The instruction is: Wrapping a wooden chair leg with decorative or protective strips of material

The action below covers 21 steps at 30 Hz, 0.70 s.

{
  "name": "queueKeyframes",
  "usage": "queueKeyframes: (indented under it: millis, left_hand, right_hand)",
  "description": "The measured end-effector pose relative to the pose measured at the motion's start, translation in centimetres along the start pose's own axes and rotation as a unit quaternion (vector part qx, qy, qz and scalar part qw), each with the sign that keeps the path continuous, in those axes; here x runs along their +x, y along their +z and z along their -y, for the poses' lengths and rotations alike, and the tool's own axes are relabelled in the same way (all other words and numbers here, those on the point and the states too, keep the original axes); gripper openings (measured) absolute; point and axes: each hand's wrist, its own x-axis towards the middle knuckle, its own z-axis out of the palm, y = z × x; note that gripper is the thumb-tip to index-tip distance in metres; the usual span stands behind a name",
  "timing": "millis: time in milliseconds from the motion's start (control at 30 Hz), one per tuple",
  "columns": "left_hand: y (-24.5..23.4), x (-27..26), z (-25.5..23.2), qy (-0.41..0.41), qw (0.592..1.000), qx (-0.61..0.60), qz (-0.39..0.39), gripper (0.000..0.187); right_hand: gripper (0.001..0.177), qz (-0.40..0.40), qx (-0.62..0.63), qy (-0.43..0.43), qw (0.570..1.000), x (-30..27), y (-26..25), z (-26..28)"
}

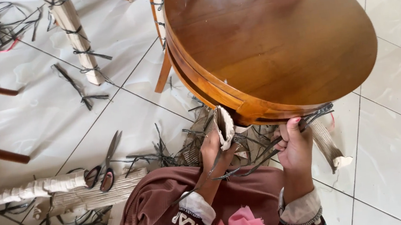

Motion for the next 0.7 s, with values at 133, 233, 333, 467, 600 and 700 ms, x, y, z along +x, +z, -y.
queueKeyframes:
  millis: [133,233,333,467,600,700]
  left_hand:
    - [-2.1,0.6,0.7,-0.032,0.999,0.001,0.016,0.082]
    - [-3.0,0.4,2.0,-0.024,0.999,-0.021,-0.002,0.066]
    - [-3.2,-0.2,2.0,-0.028,0.999,-0.024,0.003,0.063]
    - [-5.1,0.8,-2.1,-0.015,0.997,-0.078,0.014,0.067]
    - [-4.3,1.3,-2.5,-0.018,0.996,-0.072,0.041,0.066]
    - [-3.1,0.5,0.6,-0.023,0.997,-0.057,0.054,0.077]
  right_hand:
    - [0.04,0.012,0.008,-0.017,1.0,-1.9,2.5,0.6]
    - [0.04,0.006,0.007,-0.021,1.0,-3.8,3.8,1.0]
    - [0.041,0.01,0.012,-0.026,1.0,-5.3,4.0,1.9]
    - [0.042,-0.017,0.011,-0.027,0.999,-6.2,3.5,2.6]
    - [0.045,-0.017,0.011,-0.036,0.999,-6.5,2.8,2.8]
    - [0.044,-0.014,0.007,-0.022,1.0,-6.5,2.6,2.0]
